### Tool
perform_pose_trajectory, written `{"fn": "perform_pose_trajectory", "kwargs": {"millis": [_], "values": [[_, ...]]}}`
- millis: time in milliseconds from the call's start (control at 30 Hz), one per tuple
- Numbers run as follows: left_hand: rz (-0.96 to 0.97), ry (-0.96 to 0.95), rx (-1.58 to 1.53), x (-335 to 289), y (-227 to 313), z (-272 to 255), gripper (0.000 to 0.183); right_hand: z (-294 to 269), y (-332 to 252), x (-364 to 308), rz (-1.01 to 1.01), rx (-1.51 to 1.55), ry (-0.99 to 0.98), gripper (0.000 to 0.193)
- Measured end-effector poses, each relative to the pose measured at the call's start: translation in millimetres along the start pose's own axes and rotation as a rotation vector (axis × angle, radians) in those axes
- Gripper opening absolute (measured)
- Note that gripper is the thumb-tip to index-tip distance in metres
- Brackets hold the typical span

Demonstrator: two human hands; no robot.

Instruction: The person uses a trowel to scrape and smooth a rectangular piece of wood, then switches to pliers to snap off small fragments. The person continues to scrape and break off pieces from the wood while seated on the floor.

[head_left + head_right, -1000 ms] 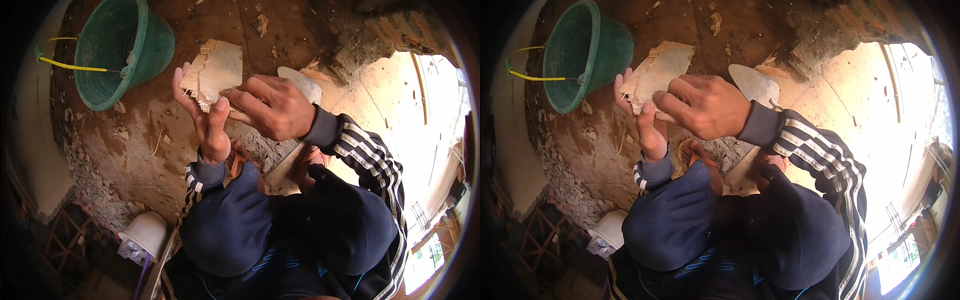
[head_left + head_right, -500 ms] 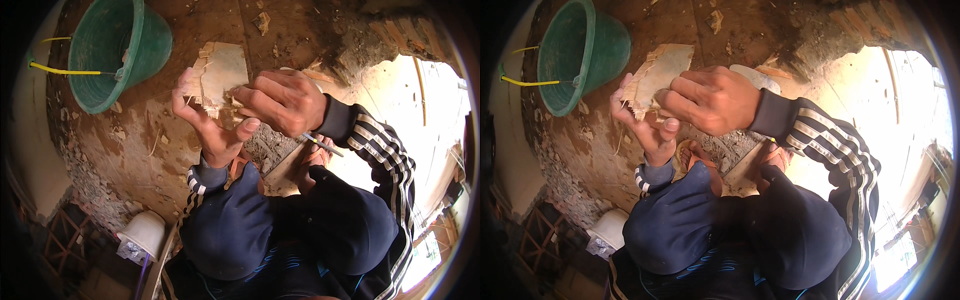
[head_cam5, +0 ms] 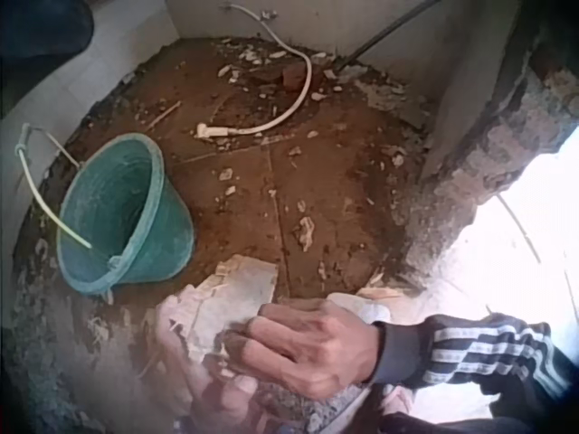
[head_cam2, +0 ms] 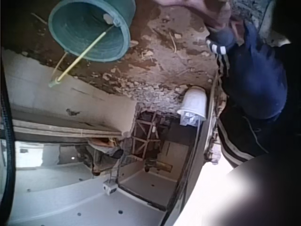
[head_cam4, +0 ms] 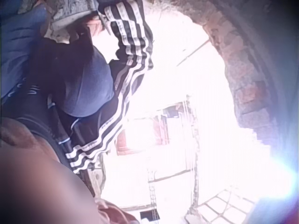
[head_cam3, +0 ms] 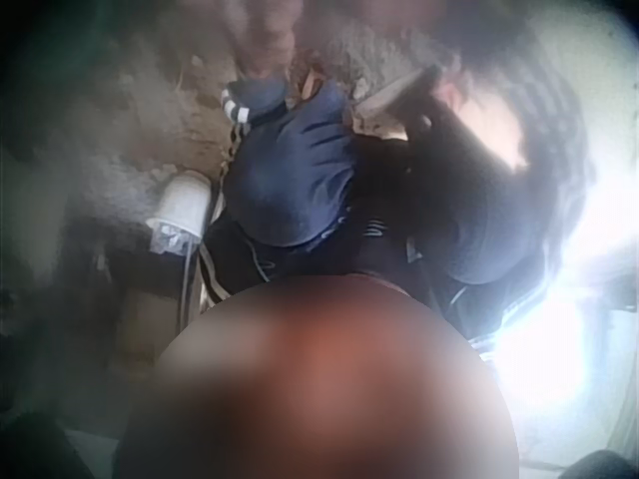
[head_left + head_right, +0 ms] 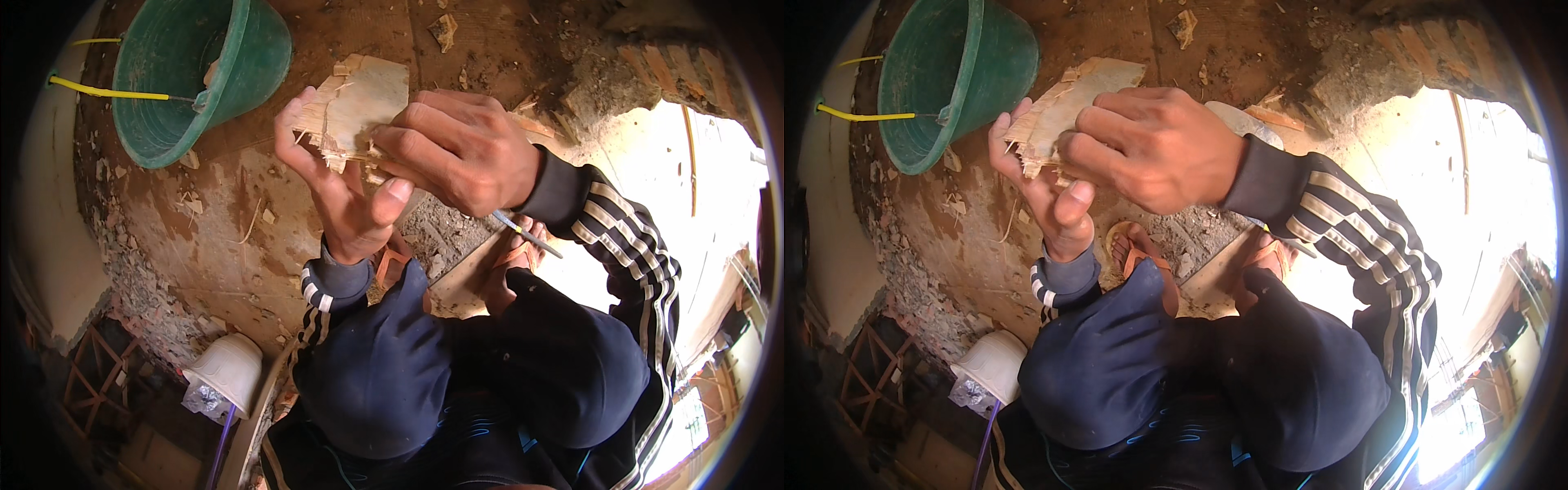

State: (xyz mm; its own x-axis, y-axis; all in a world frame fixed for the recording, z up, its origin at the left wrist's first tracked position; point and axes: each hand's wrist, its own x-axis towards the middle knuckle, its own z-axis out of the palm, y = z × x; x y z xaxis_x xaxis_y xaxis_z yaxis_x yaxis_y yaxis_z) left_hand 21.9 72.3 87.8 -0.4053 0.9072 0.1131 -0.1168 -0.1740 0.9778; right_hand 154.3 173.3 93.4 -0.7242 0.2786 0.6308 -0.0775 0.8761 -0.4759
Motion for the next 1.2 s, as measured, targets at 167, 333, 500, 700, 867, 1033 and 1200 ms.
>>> {"fn": "perform_pose_trajectory", "kwargs": {"millis": [167, 333, 500, 700, 867, 1033, 1200], "values": [[-0.020, -0.044, -0.044, 6, 3, -1, 0.103, -3, -7, -2, 0.120, -0.011, -0.106, 0.038], [-0.039, -0.029, -0.070, 4, 1, -2, 0.102, 1, -9, -11, 0.217, -0.003, -0.152, 0.036], [-0.080, 0.004, 0.064, -6, -8, -11, 0.094, -40, 22, 10, 0.580, -0.310, -0.082, 0.021], [-0.113, 0.085, -0.095, -4, -16, -2, 0.093, -34, 5, -11, 0.429, -0.108, 0.107, 0.018], [-0.026, 0.015, 0.013, 1, -13, -4, 0.089, -42, 4, -29, 0.537, -0.206, 0.198, 0.026], [-0.040, 0.032, 0.008, -12, -11, -13, 0.085, -53, -9, -75, 0.733, -0.229, -0.006, 0.035], [-0.094, 0.101, -0.095, -20, -9, -14, 0.079, -18, -50, -144, 0.911, -0.050, -0.288, 0.039]]}}
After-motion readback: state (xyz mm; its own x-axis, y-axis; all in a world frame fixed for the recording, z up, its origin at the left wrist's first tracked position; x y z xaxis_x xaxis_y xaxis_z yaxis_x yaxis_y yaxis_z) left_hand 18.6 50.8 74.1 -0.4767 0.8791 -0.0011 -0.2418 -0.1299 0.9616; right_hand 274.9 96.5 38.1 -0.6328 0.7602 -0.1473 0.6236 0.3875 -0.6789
